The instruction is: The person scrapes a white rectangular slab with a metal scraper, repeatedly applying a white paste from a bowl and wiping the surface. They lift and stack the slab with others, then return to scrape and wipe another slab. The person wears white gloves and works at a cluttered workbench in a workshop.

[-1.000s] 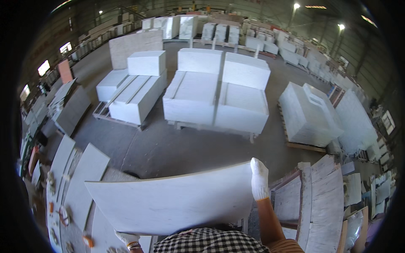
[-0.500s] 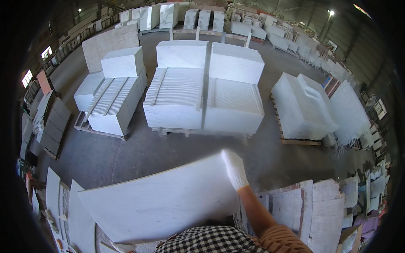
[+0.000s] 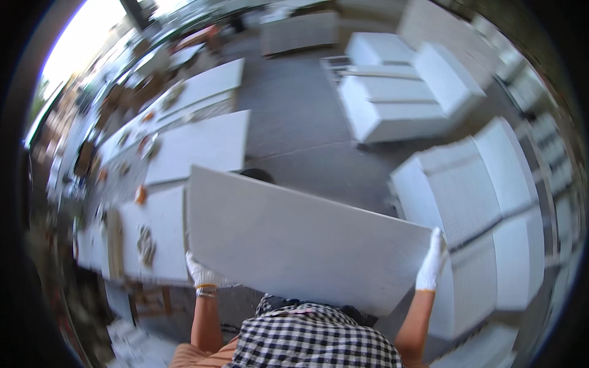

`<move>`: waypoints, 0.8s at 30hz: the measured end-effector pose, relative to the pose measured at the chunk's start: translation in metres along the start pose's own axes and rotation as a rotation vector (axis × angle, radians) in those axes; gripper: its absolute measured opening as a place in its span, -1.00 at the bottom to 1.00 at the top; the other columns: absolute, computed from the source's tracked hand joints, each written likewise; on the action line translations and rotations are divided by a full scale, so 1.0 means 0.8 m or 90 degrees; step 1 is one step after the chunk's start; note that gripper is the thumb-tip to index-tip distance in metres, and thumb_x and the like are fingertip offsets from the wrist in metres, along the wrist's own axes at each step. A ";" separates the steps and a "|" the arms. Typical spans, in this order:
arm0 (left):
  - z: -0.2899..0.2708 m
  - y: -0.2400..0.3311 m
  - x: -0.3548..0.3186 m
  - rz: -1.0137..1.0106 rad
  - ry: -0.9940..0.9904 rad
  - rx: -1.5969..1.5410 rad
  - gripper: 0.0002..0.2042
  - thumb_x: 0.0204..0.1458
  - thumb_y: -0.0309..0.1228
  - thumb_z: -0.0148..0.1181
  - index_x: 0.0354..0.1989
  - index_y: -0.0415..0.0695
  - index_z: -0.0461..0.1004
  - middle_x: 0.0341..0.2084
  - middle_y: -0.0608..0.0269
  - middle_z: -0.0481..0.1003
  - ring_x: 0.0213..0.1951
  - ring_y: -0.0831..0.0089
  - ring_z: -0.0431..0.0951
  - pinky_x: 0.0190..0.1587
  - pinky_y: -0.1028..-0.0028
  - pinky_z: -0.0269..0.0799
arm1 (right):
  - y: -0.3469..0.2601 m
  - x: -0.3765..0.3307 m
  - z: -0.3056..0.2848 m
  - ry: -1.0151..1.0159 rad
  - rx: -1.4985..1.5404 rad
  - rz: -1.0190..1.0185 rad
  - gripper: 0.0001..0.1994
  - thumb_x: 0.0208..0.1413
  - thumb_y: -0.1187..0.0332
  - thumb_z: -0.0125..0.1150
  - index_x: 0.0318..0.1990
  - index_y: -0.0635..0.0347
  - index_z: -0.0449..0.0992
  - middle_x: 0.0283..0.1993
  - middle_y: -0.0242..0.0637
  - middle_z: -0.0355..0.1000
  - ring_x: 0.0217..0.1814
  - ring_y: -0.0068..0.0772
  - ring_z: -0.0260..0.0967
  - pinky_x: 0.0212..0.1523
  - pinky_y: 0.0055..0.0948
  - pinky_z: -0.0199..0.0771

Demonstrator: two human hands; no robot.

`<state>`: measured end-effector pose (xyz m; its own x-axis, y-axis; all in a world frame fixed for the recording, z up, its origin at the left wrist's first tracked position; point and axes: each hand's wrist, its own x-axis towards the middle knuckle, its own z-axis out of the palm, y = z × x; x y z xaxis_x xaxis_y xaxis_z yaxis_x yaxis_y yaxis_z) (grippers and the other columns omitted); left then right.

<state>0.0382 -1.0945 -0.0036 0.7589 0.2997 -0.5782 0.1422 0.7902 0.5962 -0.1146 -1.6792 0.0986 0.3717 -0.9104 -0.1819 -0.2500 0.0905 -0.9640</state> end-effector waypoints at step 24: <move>0.280 -0.235 0.172 -0.105 0.187 -0.139 -0.21 0.32 0.32 -0.15 0.32 -0.22 0.38 0.27 0.07 0.46 0.24 0.10 0.46 0.34 0.14 0.34 | -0.016 0.481 0.336 -0.122 -0.173 0.058 -0.23 0.27 -0.14 0.28 0.34 0.41 0.41 0.36 -0.23 0.39 0.33 -0.37 0.33 0.38 -0.33 0.27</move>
<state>0.2585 -1.3216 -0.0703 0.5191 0.2746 -0.8094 0.0846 0.9258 0.3684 0.2722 -1.9222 -0.0116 0.4922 -0.8085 -0.3226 -0.5093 0.0330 -0.8599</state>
